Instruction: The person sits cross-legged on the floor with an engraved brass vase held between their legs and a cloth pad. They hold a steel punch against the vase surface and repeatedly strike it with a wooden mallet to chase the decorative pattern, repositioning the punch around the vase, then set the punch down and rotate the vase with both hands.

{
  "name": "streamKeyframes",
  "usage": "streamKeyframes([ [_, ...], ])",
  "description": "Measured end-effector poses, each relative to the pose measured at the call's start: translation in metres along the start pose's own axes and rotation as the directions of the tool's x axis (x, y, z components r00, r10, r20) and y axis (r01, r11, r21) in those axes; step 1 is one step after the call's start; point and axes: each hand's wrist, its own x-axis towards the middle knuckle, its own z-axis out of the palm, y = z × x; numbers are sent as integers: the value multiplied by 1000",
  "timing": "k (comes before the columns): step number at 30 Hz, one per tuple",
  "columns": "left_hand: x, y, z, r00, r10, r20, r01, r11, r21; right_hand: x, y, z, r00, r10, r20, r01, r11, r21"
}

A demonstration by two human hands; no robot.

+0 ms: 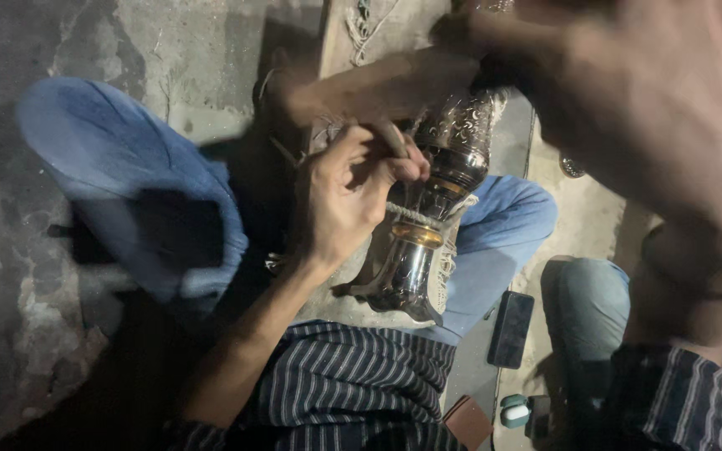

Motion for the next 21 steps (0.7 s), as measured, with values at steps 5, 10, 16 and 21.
streamKeyframes([
  [5, 6, -6, -4, 998, 13, 66, -10, 999, -36, -14, 10, 18, 994, -62, -88, 71, 993, 96],
  [10, 19, -9, -12, 985, 2, 170, 11, 997, -75, -28, 21, 32, 991, -115, -69, 110, 991, -77],
  [16, 23, -11, -16, 974, -16, 224, 50, 988, -147, -21, 23, 31, 994, -55, -90, 54, 998, -14],
  [21, 26, -14, -20, 961, 24, 276, 6, 995, -104, -26, 22, 41, 979, 192, -64, -175, 963, 204],
])
